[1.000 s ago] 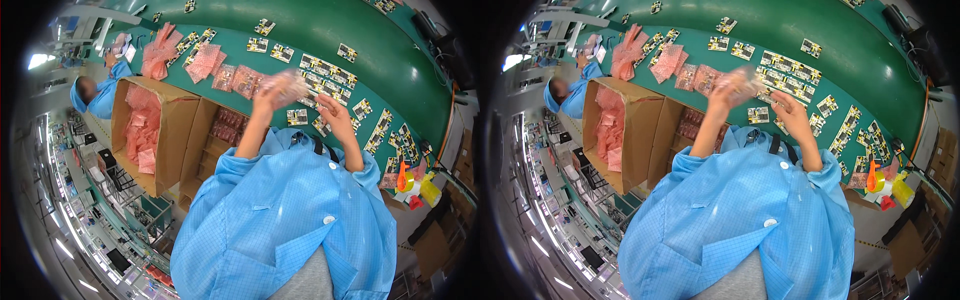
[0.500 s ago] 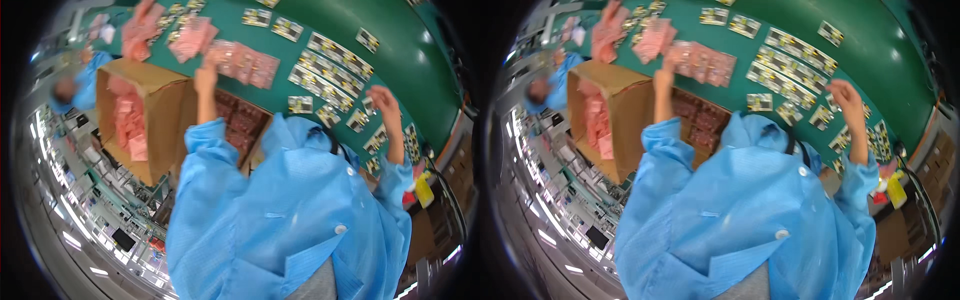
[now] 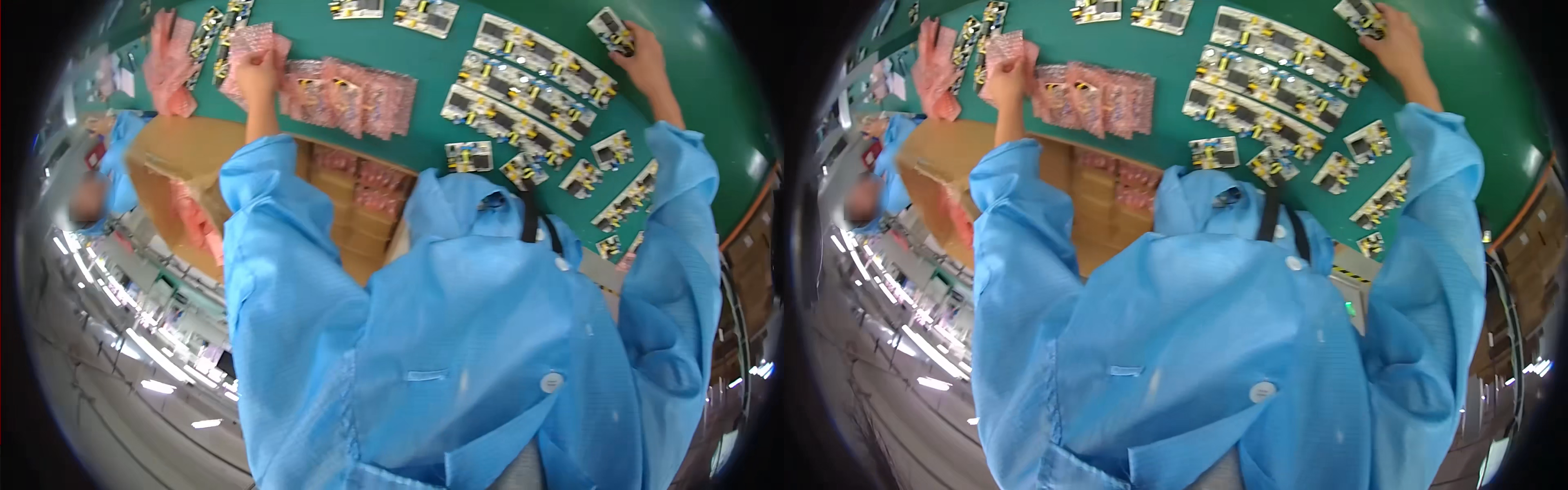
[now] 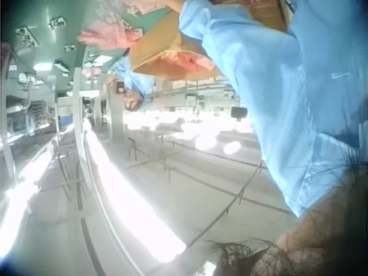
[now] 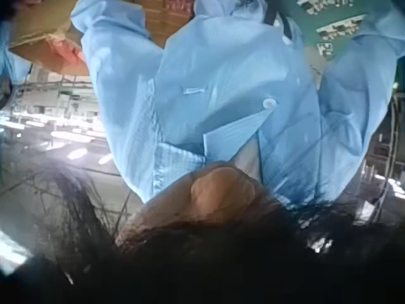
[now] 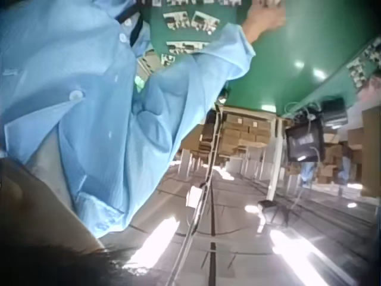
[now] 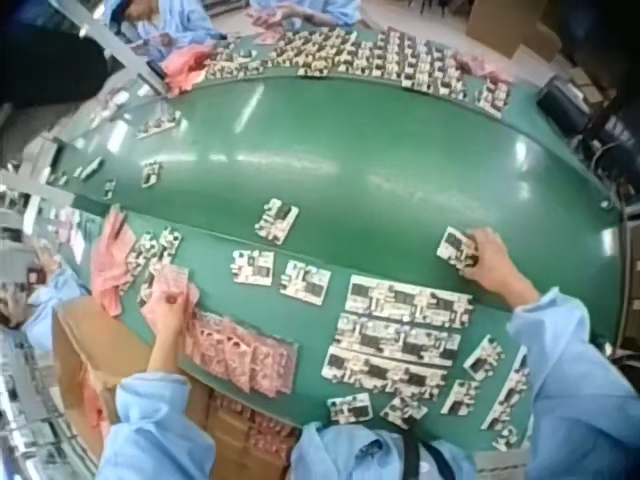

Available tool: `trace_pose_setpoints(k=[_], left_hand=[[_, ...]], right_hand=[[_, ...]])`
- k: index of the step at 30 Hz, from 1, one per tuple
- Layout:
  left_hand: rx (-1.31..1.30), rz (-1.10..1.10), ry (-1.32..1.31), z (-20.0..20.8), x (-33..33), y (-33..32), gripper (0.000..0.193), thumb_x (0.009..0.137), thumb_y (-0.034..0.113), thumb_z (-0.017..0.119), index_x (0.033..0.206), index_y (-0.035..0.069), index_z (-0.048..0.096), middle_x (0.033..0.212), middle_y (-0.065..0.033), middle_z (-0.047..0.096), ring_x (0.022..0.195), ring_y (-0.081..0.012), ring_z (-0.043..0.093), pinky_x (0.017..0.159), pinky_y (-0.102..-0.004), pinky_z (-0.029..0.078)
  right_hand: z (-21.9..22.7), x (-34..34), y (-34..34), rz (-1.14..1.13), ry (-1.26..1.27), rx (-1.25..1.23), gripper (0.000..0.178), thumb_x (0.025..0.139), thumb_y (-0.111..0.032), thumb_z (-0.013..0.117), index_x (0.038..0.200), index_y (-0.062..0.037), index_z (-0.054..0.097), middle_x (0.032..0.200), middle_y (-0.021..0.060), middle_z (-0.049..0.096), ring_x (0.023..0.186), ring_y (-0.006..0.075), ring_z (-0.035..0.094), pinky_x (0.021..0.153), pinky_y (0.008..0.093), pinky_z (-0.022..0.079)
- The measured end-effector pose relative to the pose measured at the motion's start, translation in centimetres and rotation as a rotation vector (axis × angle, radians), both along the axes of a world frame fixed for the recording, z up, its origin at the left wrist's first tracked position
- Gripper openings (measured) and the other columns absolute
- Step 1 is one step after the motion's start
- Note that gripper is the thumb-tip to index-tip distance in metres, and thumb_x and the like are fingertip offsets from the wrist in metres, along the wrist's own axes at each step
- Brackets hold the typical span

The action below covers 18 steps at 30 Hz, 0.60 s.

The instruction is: Sorting and packaging small electronic circuit boards into plastic bags and then placing them into a cardboard box on an assembly line.

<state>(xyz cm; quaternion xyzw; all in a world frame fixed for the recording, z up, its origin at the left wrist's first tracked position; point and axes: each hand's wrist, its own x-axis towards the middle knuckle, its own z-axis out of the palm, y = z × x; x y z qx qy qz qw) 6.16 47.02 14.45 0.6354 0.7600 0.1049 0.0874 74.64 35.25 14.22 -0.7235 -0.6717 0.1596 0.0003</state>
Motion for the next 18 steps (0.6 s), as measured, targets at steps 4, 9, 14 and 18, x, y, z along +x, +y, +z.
trace_pose_setpoints(k=[4, 9, 14, 18], left_hand=[[-0.034, 0.052, 0.084, 1.3, -0.8, -0.8, 0.033, 0.077, 0.035, 0.069, 0.086, 0.004, 0.071, 0.076, -0.0142, 0.069, 0.072, -0.0269, 0.067, 0.069, -0.0372, 0.052], [0.471, -0.167, -0.024, 7.6, 6.1, -3.1, 0.023, 0.079, 0.022, 0.068, 0.076, 0.000, 0.067, 0.074, -0.0121, 0.065, 0.070, -0.0286, 0.061, 0.066, -0.0386, 0.048], [0.564, -0.715, -0.413, 12.5, 23.1, -15.0, 0.018, 0.071, 0.009, 0.071, 0.087, 0.011, 0.066, 0.095, -0.0051, 0.065, 0.093, -0.0254, 0.059, 0.082, -0.0382, 0.043], [0.216, -1.219, -0.682, 11.5, 33.1, -26.2, 0.017, 0.067, 0.013, 0.069, 0.082, 0.014, 0.064, 0.092, -0.0005, 0.063, 0.095, -0.0201, 0.059, 0.086, -0.0380, 0.040]], right_hand=[[0.9, 0.9, -2.0, -0.044, 0.106, 0.011, 0.066, 0.076, -0.025, 0.077, 0.129, -0.0001, 0.048, 0.119, 0.0146, 0.058, 0.105, 0.0259, 0.058, 0.092, 0.0356, 0.045], [6.8, -1.8, -10.3, -0.521, 0.979, -0.093, 0.055, 0.082, -0.025, 0.072, 0.126, -0.0004, 0.049, 0.098, 0.0030, 0.060, 0.086, 0.0110, 0.057, 0.078, 0.0252, 0.045], [8.6, -10.6, -25.0, -0.800, 1.260, -0.076, 0.045, 0.086, -0.008, 0.063, 0.128, -0.0076, 0.045, 0.095, 0.0042, 0.060, 0.083, 0.0141, 0.058, 0.072, 0.0275, 0.047], [8.2, -15.9, -35.7, -1.130, 1.423, 0.018, 0.055, 0.083, -0.005, 0.066, 0.131, -0.0029, 0.040, 0.097, 0.0093, 0.062, 0.087, 0.0196, 0.063, 0.070, 0.0276, 0.051]])
